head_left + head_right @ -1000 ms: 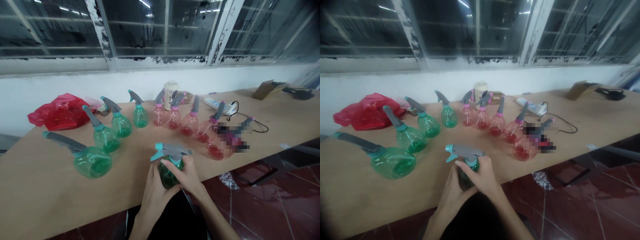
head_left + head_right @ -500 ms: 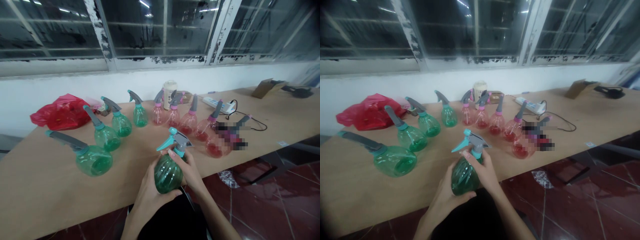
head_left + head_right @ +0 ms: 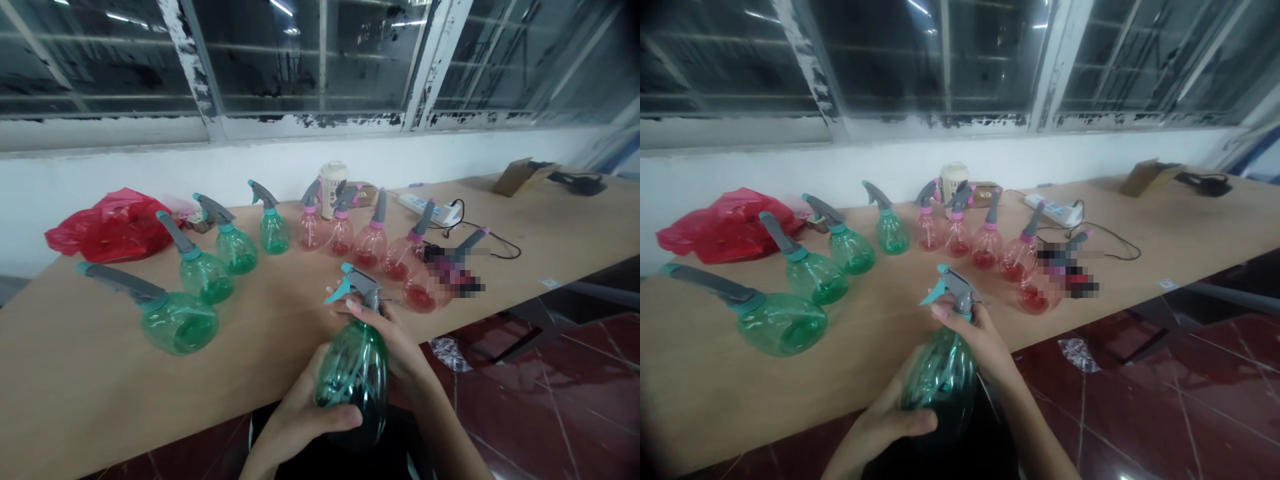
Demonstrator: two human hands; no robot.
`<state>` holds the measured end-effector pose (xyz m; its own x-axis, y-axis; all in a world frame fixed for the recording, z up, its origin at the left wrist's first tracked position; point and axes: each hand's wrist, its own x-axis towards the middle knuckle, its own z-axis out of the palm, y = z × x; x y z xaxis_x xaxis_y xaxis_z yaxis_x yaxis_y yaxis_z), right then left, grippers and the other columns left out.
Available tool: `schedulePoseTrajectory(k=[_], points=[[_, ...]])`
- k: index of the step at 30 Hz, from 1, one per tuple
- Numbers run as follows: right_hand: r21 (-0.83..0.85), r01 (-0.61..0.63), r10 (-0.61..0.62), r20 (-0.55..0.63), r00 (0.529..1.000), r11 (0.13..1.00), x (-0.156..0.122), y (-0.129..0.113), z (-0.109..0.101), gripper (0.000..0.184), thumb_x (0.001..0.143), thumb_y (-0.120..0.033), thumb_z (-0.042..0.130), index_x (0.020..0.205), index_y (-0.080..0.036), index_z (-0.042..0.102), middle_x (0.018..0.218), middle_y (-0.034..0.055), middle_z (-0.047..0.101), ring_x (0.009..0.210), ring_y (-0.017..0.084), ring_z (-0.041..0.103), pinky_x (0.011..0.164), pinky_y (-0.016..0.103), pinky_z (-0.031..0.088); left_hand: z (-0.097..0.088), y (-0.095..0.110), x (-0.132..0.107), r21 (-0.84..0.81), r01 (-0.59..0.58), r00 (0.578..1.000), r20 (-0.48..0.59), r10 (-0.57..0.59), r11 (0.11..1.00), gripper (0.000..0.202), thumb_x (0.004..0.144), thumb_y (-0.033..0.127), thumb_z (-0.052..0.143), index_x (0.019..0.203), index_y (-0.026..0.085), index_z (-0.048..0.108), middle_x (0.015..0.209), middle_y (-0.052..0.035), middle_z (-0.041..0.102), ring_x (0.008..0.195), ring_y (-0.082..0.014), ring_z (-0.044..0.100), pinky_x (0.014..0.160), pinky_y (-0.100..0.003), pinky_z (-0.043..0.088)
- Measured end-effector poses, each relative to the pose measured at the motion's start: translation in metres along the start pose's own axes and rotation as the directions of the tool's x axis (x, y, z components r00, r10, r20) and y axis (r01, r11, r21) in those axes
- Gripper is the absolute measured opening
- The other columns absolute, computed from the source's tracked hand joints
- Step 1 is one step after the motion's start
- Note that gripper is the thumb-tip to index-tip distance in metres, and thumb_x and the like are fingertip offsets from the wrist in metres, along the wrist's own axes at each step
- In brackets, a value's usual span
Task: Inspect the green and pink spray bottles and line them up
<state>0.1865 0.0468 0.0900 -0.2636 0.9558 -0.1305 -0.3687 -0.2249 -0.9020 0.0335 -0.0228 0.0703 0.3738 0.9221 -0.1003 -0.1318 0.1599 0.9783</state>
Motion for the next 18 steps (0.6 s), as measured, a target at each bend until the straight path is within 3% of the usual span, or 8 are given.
schedulePoseTrajectory(k=[8, 14, 18], points=[[0.268, 0.025, -0.069, 0.157, 0.985, 0.963, 0.016, 0.004, -0.005, 0.028, 0.071, -0.026, 0.07, 0.098, -0.018, 0.07, 0.105, 0.0071, 0.072, 0.106, 0.026, 0.064, 0.097, 0.045, 0.046, 0.005, 0.006, 0.002, 0.118, -0.03, 1.0, 0.012, 0.029, 0.993, 0.062, 0.07, 0.048, 0.074, 0.125, 0.029, 0.054, 0.121, -0.0062, 0.062, 0.113, -0.0312, 0.057, 0.099, -0.05, 0.042], [0.248, 0.015, -0.091, 0.3, 0.949, 0.969, 0.027, 0.002, -0.009, 0.035, 0.065, -0.017, 0.067, 0.099, -0.02, 0.068, 0.109, 0.0068, 0.071, 0.106, 0.028, 0.064, 0.101, 0.049, 0.043, 0.0, 0.006, -0.004, 0.215, -0.053, 0.997, -0.039, 0.063, 0.975, 0.072, 0.068, 0.05, 0.076, 0.133, 0.037, 0.048, 0.139, -0.0027, 0.051, 0.13, -0.03, 0.044, 0.109, -0.049, 0.034], [0.253, 0.016, -0.111, 0.366, 0.924, 0.967, 0.027, 0.005, -0.006, 0.042, 0.062, -0.019, 0.068, 0.104, -0.021, 0.066, 0.11, 0.0071, 0.07, 0.109, 0.029, 0.062, 0.099, 0.05, 0.044, -0.018, -0.007, -0.012, 0.139, -0.049, 0.987, -0.144, 0.069, 0.989, 0.07, 0.073, 0.064, 0.063, 0.134, 0.032, 0.048, 0.135, -0.0088, 0.055, 0.124, -0.0313, 0.051, 0.105, -0.05, 0.039]])
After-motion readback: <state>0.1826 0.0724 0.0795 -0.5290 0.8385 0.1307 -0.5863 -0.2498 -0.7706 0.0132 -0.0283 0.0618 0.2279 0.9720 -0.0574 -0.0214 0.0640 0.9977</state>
